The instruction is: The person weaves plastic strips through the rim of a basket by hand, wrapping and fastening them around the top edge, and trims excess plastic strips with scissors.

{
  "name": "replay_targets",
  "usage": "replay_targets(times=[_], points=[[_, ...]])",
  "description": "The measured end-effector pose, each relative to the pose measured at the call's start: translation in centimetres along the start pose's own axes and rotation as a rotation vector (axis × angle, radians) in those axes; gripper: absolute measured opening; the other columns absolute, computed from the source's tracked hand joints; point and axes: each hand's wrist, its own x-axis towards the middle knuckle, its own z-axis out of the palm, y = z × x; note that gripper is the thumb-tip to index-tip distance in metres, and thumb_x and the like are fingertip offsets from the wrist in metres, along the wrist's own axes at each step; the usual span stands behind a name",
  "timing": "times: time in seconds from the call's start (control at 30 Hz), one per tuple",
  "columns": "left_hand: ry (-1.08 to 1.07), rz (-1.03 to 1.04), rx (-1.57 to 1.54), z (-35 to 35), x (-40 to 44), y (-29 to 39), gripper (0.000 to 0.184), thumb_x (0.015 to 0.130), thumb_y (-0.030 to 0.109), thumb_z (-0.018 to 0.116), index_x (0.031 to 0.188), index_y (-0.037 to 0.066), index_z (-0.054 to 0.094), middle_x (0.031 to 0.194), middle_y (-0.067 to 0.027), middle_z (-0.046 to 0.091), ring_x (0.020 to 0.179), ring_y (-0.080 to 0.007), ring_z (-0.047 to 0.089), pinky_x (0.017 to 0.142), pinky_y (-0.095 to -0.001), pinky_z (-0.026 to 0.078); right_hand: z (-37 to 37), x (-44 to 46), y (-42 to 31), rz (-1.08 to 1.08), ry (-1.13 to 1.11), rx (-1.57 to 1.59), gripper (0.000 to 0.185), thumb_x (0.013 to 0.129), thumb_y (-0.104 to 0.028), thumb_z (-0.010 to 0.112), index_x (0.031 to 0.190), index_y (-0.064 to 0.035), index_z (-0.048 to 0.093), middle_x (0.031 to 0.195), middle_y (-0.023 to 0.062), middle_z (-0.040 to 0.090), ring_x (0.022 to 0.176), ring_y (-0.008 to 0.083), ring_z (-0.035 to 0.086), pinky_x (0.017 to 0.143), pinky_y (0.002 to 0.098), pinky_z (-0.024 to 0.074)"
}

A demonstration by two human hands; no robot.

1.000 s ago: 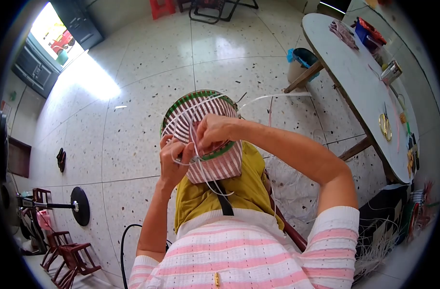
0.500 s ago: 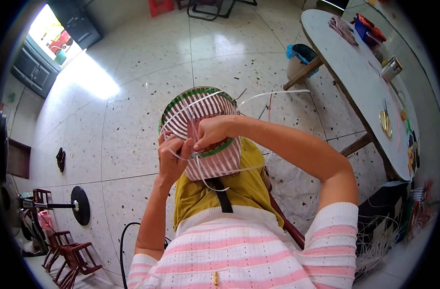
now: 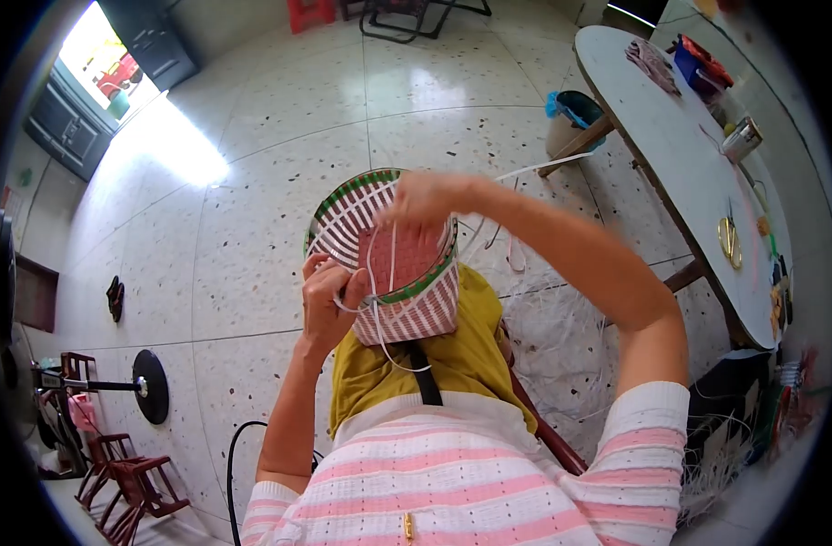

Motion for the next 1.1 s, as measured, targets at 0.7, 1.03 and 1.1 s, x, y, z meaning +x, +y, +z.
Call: replay_targets(times=[0.7, 1.03, 1.1], points=[[-0.007, -0.041, -0.029, 0.2, -0.4, -0.1, 0.030, 0.089, 0.011, 0.067, 0.062, 0.005, 0.055, 0.056, -0.0065, 0.050, 0.058, -0.0236, 0.050, 0.086, -0.0388, 0.038, -0.2, -0.2, 0.3, -0.101, -0.125, -0.266, 0.042, 0.092, -0.041, 0.064, 0.077, -0.0025, 0.071, 0.070, 0.0068, 0.069, 0.058, 0.0123, 0.063, 0.053, 0.0265, 0.0511], [-0.008, -0.066, 0.001, 0.0, -0.5, 0.3, 0.034, 0.090, 0.014, 0.065, 0.061, 0.005, 0.051, 0.057, -0.0084, 0.049, 0.058, -0.0264, 0.049, 0.084, -0.0400, 0.038, 2.3, 2.5, 1.1, -0.280, 0.234, -0.148, 0.011, 0.075, -0.011, 0.072, 0.075, -0.0003, 0.074, 0.064, 0.0070, 0.069, 0.054, 0.0136, 0.060, 0.053, 0.0299, 0.0497], [-0.010, -0.091, -0.001, -0.1, 0.1, -0.2, 0.035, 0.091, 0.015, 0.065, 0.061, 0.004, 0.051, 0.056, -0.0085, 0.048, 0.057, -0.0268, 0.049, 0.084, -0.0402, 0.038, 0.6, 3.1, 1.1, -0.354, 0.398, -0.191, 0.011, 0.073, -0.013, 0.073, 0.070, -0.0018, 0.074, 0.064, 0.0075, 0.069, 0.054, 0.0152, 0.061, 0.054, 0.0314, 0.0501]])
